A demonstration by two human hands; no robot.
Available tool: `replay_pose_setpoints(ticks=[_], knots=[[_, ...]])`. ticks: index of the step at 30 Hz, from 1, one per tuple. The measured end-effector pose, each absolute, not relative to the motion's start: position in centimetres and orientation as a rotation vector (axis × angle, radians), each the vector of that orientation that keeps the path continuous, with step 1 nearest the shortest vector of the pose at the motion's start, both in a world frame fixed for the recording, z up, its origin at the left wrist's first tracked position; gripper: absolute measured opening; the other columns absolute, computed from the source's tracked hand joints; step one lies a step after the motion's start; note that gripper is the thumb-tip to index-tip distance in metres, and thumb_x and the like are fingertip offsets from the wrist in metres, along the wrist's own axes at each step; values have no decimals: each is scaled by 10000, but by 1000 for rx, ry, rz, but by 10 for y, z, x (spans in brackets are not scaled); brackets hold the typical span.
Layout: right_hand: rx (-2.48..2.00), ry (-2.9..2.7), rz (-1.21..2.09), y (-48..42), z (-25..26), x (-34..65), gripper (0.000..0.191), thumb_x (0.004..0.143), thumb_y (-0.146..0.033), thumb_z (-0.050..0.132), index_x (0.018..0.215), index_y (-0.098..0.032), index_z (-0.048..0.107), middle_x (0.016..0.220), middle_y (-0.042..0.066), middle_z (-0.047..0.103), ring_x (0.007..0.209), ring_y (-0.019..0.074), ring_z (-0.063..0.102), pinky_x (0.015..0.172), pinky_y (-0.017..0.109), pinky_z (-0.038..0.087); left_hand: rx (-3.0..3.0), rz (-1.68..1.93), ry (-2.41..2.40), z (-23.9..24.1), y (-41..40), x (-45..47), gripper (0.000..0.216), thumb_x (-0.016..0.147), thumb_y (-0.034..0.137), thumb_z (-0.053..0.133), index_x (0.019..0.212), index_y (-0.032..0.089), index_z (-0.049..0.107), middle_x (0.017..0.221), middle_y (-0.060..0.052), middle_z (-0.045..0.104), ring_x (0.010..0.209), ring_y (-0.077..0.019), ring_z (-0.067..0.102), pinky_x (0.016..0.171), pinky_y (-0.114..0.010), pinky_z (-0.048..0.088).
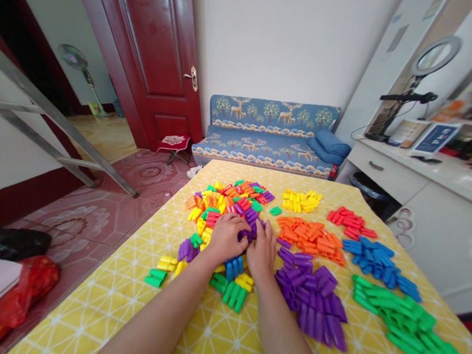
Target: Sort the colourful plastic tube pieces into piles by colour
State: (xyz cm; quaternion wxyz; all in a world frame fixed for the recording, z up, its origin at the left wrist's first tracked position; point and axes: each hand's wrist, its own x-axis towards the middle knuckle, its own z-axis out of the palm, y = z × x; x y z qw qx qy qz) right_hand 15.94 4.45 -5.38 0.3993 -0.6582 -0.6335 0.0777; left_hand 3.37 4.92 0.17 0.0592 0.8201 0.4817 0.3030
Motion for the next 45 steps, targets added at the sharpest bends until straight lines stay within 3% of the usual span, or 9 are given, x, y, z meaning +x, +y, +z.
replay_pose_setpoints(ticks=[5,9,16,22,26,31,35,45], knots=[[-1594,-1594,210,45,-51,162,481,781,-149,481,1247,-175,592,1278,133,549,1187,269,474,1024,426,359,2469,977,1466,0,50,34,126,750,281,647,856,226,686,923,-47,681,1019,-245,549,952,-412,424],[-1543,-1522,217,44,-49,166,404,757,-140,490,1132,-141,640,1090,131,603,1080,267,513,982,423,395,2399,1051,1500,-2,51,33,191,759,367,670,871,215,646,919,-54,664,995,-245,563,905,-399,447],[-1530,-1490,225,43,-54,168,411,766,-163,497,1151,-129,637,979,124,598,942,262,545,905,421,441,2370,1032,1549,-6,53,33,514,720,318,710,1211,243,579,1079,-70,651,1067,-260,553,948,-407,441],[-1456,-1487,217,40,-53,168,298,800,-224,502,1042,-148,659,1040,132,601,1021,271,532,940,434,422,2372,1042,1523,-5,50,31,565,782,339,638,1327,241,528,1095,-86,652,1076,-261,555,964,-421,431],[-1375,-1474,315,37,-52,166,301,850,-276,465,1048,-144,649,1017,128,639,981,253,568,903,416,445,2384,1068,1430,-3,49,30,437,818,250,570,1254,259,597,1134,-68,661,1088,-244,560,969,-407,425],[-1321,-1380,441,32,-48,163,370,866,-372,492,1154,-171,607,1090,110,666,961,233,602,872,386,464,2311,1158,1380,-7,52,30,303,874,361,543,1112,203,645,1069,-67,691,1017,-227,602,927,-374,448],[-1308,-1402,470,27,-43,162,322,888,-395,463,1056,-175,630,1020,90,685,903,214,611,815,346,472,2212,1198,1430,-13,56,30,234,889,361,522,991,194,650,985,-58,698,945,-213,622,860,-341,473],[-1500,-1652,192,22,-1,186,175,789,-289,567,891,-203,679,905,58,676,842,215,584,793,341,446,2102,1256,1452,-13,59,28,223,877,352,537,957,182,657,941,-49,701,895,-197,626,817,-325,483]])
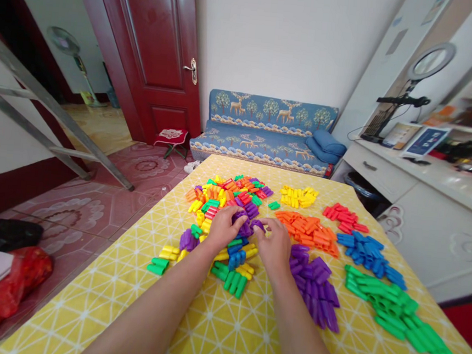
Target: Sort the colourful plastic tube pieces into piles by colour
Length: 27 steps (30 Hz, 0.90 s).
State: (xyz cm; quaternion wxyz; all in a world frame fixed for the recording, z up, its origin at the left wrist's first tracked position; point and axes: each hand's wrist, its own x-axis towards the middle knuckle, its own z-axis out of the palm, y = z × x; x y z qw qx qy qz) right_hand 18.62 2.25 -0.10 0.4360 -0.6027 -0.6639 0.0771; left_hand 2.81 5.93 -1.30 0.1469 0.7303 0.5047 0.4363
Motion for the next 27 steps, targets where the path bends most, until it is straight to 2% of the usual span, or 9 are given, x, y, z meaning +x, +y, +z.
replay_pose_setpoints(ticks=[3,6,10,15,20,27], knots=[[-1511,-1613,178,20,14,220,215,783,-319,561,907,-205,694,910,50,687,806,200,605,768,330,461,2138,1251,1449,-14,59,29,242,862,375,564,967,188,677,973,-60,705,914,-203,627,833,-336,482],[-1574,-1592,29,12,16,268,266,782,-373,540,897,-197,702,906,61,693,786,205,613,758,341,464,2132,1268,1448,-17,60,29,253,862,379,568,989,191,682,996,-59,707,934,-205,628,844,-338,484],[-1741,-1509,-205,-2,-6,327,318,743,-401,525,893,-191,711,856,85,695,766,242,610,694,360,455,2140,1270,1439,-17,60,29,253,858,377,578,992,193,687,985,-54,714,935,-208,632,841,-339,487],[-1956,-1396,-268,-15,-34,354,304,680,-356,514,844,-218,730,832,85,703,714,261,599,621,364,443,2130,1276,1449,-16,60,29,249,849,375,588,988,195,692,984,-56,715,927,-208,638,840,-343,497],[-1967,-1432,-279,-17,-36,344,314,715,-368,486,818,-244,755,957,61,717,819,274,613,683,387,463,2137,1262,1435,-16,61,29,268,894,358,518,1016,196,693,1005,-61,722,959,-210,643,870,-356,501],[-1623,-1497,-362,-16,-25,319,281,805,-349,504,794,-189,734,903,74,717,857,236,619,851,408,453,2128,1272,1416,-16,62,28,291,929,279,437,1060,199,684,1074,-51,722,1025,-203,642,938,-366,485]])
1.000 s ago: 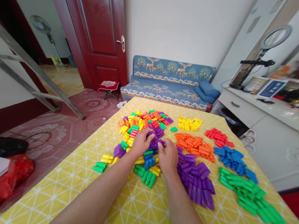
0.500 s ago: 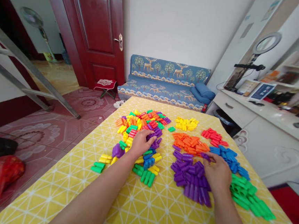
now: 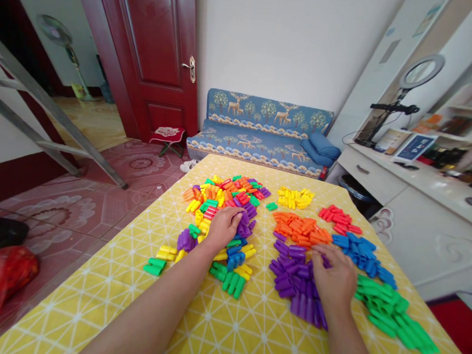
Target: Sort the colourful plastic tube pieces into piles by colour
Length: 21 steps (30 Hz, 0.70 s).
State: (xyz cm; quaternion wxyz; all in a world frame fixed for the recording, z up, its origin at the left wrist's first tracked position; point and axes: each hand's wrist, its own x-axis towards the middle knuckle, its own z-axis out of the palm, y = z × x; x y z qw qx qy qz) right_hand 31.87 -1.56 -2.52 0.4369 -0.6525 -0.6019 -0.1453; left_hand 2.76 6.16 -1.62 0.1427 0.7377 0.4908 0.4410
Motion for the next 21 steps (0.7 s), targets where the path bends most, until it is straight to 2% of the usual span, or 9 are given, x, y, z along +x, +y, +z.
replay_pose_setpoints(ticks=[8,21], knots=[[-1451,-1529,-228,-16,-20,306,250,841,-356,533,826,-188,718,876,66,711,860,221,635,858,382,474,2093,1280,1425,-18,63,28,303,932,270,418,1089,202,668,1094,-48,717,1039,-201,644,940,-362,496],[-1459,-1506,-17,-15,-24,297,230,828,-361,553,846,-204,720,896,54,727,858,212,665,838,362,498,2113,1280,1421,-18,63,28,293,925,268,441,1071,195,684,1062,-55,723,1002,-200,651,920,-359,503]])
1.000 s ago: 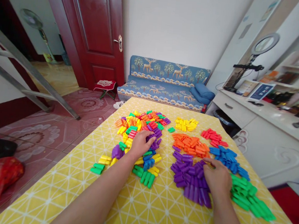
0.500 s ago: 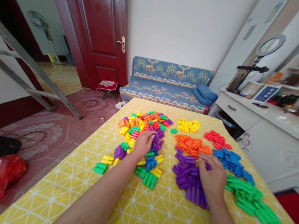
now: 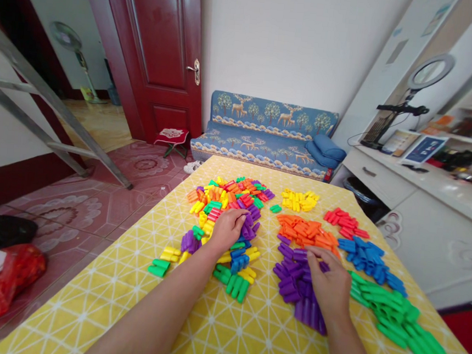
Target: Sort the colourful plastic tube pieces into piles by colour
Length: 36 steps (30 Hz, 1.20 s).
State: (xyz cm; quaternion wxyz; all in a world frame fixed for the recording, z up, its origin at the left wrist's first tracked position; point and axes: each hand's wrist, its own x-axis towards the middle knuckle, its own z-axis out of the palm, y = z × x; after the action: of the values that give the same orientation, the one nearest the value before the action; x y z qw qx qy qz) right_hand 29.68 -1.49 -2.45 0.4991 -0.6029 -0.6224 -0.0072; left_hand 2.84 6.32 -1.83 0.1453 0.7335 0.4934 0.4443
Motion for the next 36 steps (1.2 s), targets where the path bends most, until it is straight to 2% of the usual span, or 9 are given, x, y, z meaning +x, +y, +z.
replay_pose_setpoints(ticks=[7,11,13,16,18,20,25,32,36], knots=[[-1430,-1499,56,-19,-19,288,219,822,-365,568,832,-203,715,898,59,722,869,217,657,854,375,497,2096,1292,1381,-17,62,29,288,925,272,449,1074,201,685,1065,-51,723,1015,-200,643,927,-355,495],[-1402,-1444,295,-23,-9,264,236,817,-391,584,861,-203,718,920,69,721,900,227,652,881,399,493,2081,1332,1263,-16,61,29,290,935,277,442,1082,203,681,1066,-57,718,1015,-200,637,929,-361,486],[-1371,-1400,514,-21,-5,248,265,813,-403,596,931,-196,711,961,83,719,899,225,656,854,391,508,2095,1375,1166,-15,61,28,286,937,287,451,1074,201,686,1050,-67,710,1016,-203,625,927,-363,481],[-1275,-1391,778,-10,0,221,407,779,-413,638,1128,-205,652,1144,105,676,910,217,654,787,363,536,2110,1438,1048,-14,59,28,283,935,300,470,1060,195,701,1035,-86,676,1025,-205,596,927,-360,467],[-1225,-1407,868,2,3,206,541,765,-430,647,1262,-227,576,1294,111,597,944,218,648,776,363,544,2118,1446,999,-12,59,27,286,934,306,477,1072,200,705,1018,-89,659,1012,-204,585,916,-358,463],[-1218,-1441,916,14,5,195,577,784,-457,610,1310,-230,543,1349,114,557,979,232,643,811,393,538,2137,1429,953,-11,58,27,287,933,308,483,1086,212,706,999,-88,662,999,-206,583,912,-363,458],[-1225,-1558,807,35,3,182,424,815,-441,550,1137,-187,657,1161,103,676,1049,259,627,939,437,475,2163,1387,869,-10,58,27,283,928,290,494,1105,223,705,1020,-85,696,1017,-219,589,935,-382,446],[-1282,-1508,777,27,1,184,328,785,-400,578,961,-163,722,950,91,741,860,245,681,787,373,527,2108,1360,925,-15,56,28,304,886,266,572,1173,244,671,1056,-66,712,1004,-205,618,920,-352,474],[-1321,-1504,699,16,7,194,291,754,-393,600,888,-171,732,900,84,746,815,239,684,764,366,525,2102,1324,967,-15,54,28,301,856,279,616,1148,240,678,1008,-51,737,962,-199,652,919,-347,481]])
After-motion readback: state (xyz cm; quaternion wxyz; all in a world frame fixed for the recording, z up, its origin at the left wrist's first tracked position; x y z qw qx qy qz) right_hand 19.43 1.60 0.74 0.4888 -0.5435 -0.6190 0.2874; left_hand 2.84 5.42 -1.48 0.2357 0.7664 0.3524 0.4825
